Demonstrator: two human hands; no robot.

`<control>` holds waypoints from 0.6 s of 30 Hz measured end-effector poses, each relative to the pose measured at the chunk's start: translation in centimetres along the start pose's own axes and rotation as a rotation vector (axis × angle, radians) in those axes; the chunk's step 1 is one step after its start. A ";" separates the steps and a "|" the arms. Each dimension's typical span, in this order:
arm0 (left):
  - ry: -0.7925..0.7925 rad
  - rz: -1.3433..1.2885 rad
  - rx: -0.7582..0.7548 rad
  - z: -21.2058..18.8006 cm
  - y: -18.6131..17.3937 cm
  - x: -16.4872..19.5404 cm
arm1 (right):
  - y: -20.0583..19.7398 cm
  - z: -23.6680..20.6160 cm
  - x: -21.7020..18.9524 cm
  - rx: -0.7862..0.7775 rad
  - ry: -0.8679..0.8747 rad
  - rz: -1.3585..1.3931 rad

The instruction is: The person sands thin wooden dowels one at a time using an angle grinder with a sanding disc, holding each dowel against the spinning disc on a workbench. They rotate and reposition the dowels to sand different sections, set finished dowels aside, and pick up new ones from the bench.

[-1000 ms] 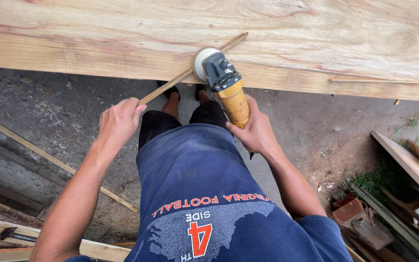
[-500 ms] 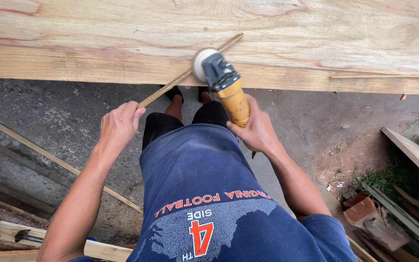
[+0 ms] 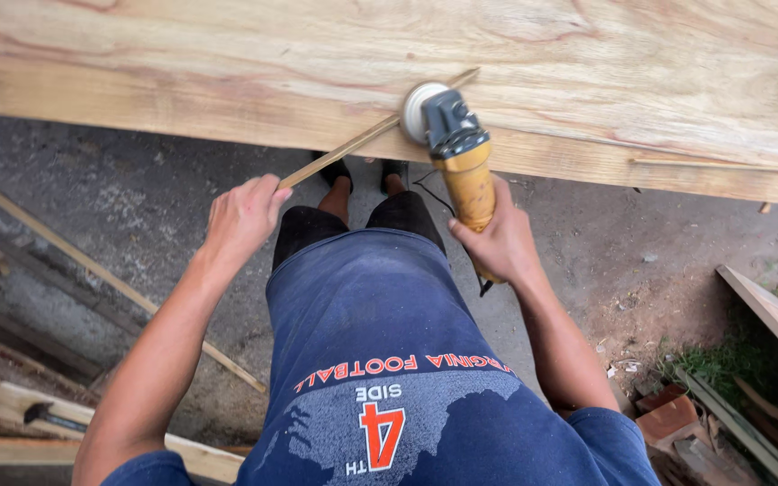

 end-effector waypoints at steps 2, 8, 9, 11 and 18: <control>-0.012 -0.034 -0.017 0.1 -0.1 -0.2 | 1.4 -1.1 -1.4 -0.044 -0.038 0.001; 0.139 -0.275 -0.004 1.7 -0.6 0.2 | 2.9 -2.2 -4.2 -0.071 -0.118 0.017; 0.152 -0.310 -0.020 2.0 -0.6 0.2 | 3.0 -2.4 -4.6 -0.070 -0.136 0.020; 0.112 -0.318 -0.044 2.3 -0.3 0.0 | 3.2 -2.7 -5.2 -0.076 -0.159 0.006; 0.008 -0.182 -0.003 2.3 0.5 -0.9 | 5.1 -3.3 -6.8 -0.145 -0.160 -0.079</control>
Point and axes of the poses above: each hand's wrist, its own z-axis towards the middle knuckle, its own y-axis out of the palm, x = y × z, the point moved 6 cm from there along z, towards the middle knuckle, and after that the axes turned 9 degrees about -z, right-handed, at the moved point
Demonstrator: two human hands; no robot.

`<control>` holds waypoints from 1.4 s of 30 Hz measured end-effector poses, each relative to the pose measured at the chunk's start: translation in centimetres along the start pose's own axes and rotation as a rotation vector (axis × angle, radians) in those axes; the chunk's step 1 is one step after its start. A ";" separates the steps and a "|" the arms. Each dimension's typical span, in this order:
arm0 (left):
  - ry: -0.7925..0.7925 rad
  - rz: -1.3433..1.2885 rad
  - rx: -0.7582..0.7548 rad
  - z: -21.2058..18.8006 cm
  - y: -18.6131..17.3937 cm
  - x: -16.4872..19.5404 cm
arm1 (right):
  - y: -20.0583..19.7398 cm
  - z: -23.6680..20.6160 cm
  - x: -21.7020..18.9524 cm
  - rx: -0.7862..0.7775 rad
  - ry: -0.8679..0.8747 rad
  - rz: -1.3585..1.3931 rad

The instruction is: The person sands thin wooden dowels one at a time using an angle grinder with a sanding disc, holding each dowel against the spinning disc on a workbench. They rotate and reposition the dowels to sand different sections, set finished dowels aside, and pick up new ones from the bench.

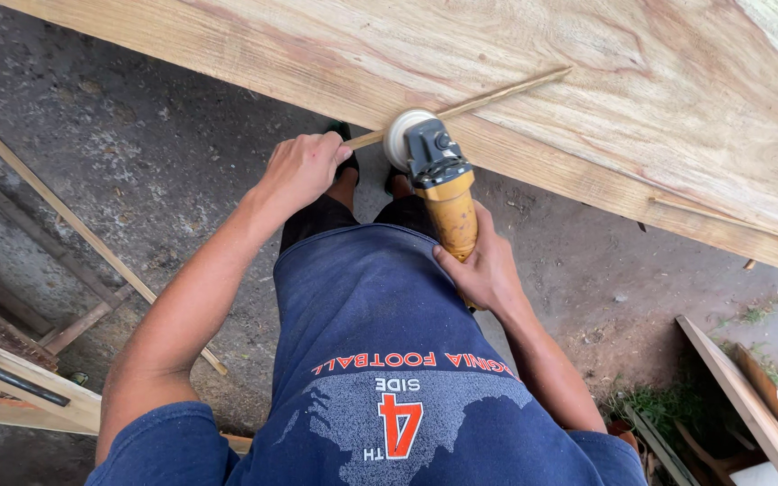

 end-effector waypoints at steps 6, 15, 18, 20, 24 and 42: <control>0.062 0.018 0.023 0.0 0.9 -0.1 | -0.2 0.4 0.6 0.012 0.030 0.002; 0.057 0.019 0.019 -0.1 0.9 0.4 | -0.9 0.8 1.3 0.050 0.045 -0.004; 0.059 0.024 0.013 -0.3 0.8 0.8 | 0.2 0.3 0.0 0.012 -0.044 0.054; 0.066 0.034 0.014 -0.6 0.6 1.0 | 0.0 0.0 0.2 0.015 -0.023 0.063; 0.084 0.077 0.024 -1.0 0.3 1.1 | -3.0 0.4 3.0 0.110 0.131 0.047; 0.081 0.223 -0.004 -1.2 0.3 1.3 | -5.0 1.8 6.1 0.160 0.196 0.057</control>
Point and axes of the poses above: each hand's wrist, its own z-axis towards the middle knuckle, its own y-axis out of the palm, x = y × z, the point moved 6 cm from there along z, towards the middle knuckle, and after that the axes turned 9 degrees about -z, right-handed, at the moved point
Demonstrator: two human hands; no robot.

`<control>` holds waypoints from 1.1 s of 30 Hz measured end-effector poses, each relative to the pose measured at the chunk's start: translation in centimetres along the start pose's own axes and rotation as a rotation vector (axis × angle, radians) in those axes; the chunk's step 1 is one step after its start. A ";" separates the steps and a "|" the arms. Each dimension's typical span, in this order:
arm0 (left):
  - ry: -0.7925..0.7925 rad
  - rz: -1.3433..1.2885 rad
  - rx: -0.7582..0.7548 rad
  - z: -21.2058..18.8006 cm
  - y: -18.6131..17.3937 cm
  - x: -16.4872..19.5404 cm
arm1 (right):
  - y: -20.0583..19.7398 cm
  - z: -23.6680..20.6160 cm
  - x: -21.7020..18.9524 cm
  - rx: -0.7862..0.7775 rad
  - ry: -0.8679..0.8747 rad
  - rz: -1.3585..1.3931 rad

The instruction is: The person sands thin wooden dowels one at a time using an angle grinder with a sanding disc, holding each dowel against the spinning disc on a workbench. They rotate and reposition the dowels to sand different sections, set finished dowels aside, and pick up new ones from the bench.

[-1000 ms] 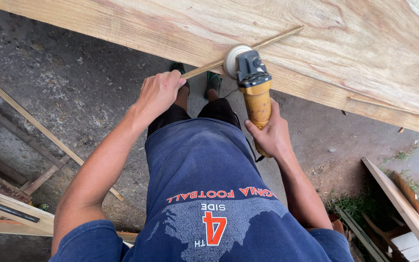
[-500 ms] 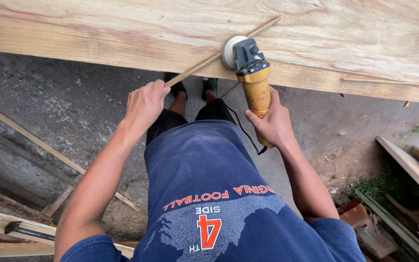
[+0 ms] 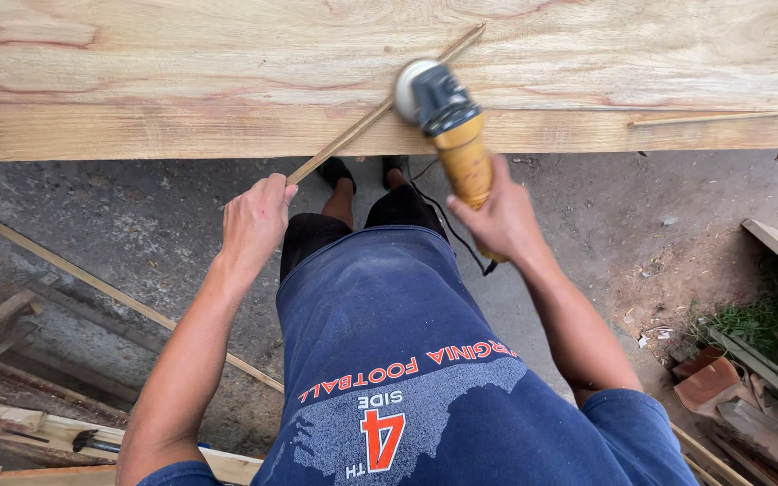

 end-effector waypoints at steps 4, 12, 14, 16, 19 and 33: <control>-0.044 0.001 -0.028 0.1 0.0 -0.4 | -0.8 0.4 0.2 0.054 -0.031 0.055; -0.048 0.018 -0.038 0.1 -0.6 0.1 | 0.4 -0.5 -0.6 -0.065 -0.072 0.044; -0.054 0.016 -0.040 0.0 -0.6 0.1 | -1.4 0.5 0.9 -0.011 -0.035 0.039; -0.056 0.015 -0.037 -0.1 -0.8 0.1 | -3.3 1.5 1.8 0.083 -0.037 0.070; -0.055 0.012 -0.039 -0.1 -1.0 0.0 | -4.3 2.4 2.7 0.114 0.056 0.023; -0.148 0.001 -0.092 -0.1 -1.4 0.7 | -5.5 3.8 4.0 0.072 0.093 0.086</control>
Point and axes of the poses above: each hand's wrist, its own z-axis towards the middle knuckle, its own y-axis out of the palm, x = y × z, the point moved 6 cm from there along z, towards the middle knuckle, and after that the axes turned 9 degrees about -z, right-handed, at the moved point
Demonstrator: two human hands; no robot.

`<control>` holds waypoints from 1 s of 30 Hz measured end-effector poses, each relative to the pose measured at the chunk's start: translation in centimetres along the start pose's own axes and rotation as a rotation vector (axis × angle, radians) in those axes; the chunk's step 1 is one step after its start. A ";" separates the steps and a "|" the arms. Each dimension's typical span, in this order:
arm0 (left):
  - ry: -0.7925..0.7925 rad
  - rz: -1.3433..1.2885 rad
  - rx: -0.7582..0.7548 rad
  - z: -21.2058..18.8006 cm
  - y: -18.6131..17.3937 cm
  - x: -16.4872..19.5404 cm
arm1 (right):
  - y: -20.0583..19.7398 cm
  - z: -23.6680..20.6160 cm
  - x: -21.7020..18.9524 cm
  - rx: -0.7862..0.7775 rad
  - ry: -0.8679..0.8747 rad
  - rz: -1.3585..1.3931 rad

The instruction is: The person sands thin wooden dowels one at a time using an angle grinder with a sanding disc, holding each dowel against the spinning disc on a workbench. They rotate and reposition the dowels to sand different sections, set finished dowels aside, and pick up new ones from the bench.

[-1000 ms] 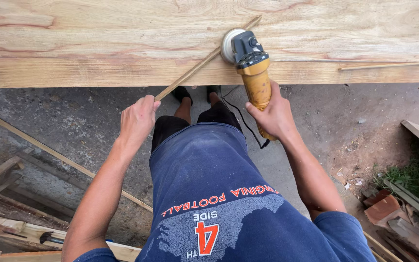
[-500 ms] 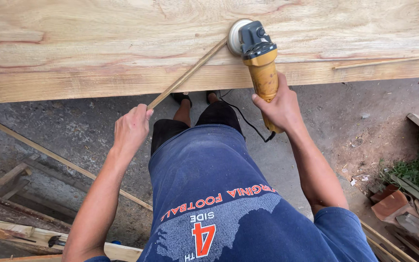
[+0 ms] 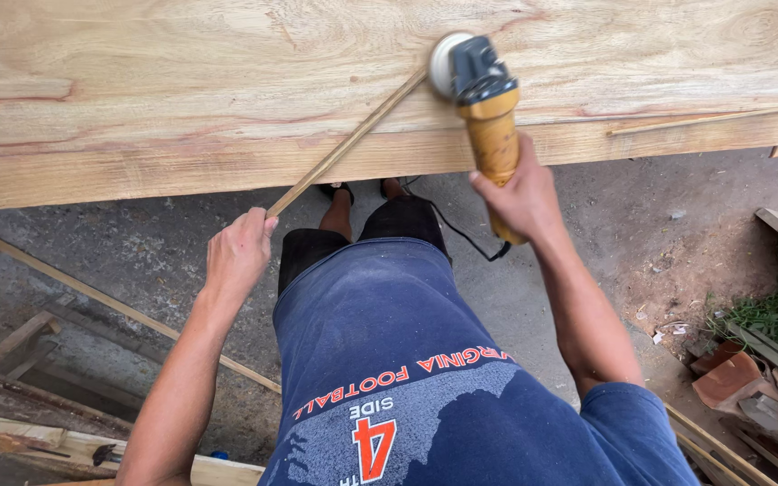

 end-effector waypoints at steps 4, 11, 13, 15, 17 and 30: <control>0.013 0.003 0.004 -0.1 -0.5 -0.1 | 1.1 -0.7 -0.7 -0.065 0.003 0.034; 0.024 0.019 0.026 -0.3 -0.9 0.8 | 3.0 -3.8 -2.7 -0.129 -0.214 -0.005; 0.026 0.008 0.029 -0.4 -0.7 0.8 | 1.8 -2.1 -1.2 -0.127 -0.061 -0.020; 0.027 -0.053 0.027 -0.3 -0.4 0.5 | -0.1 -0.6 -0.4 0.019 -0.026 -0.100; 0.001 -0.107 0.019 -0.1 -0.5 -0.4 | -1.3 -0.7 -0.6 0.137 -0.109 -0.083; -0.295 -0.537 -0.335 1.6 4.0 -4.3 | 8.1 -8.1 -6.6 -0.269 -0.348 -0.094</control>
Point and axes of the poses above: each hand's wrist, its own z-axis towards the middle knuckle, its own y-axis out of the palm, x = y × z, the point moved 6 cm from there along z, towards the middle knuckle, and after that the axes turned 9 degrees about -z, right-handed, at the moved point
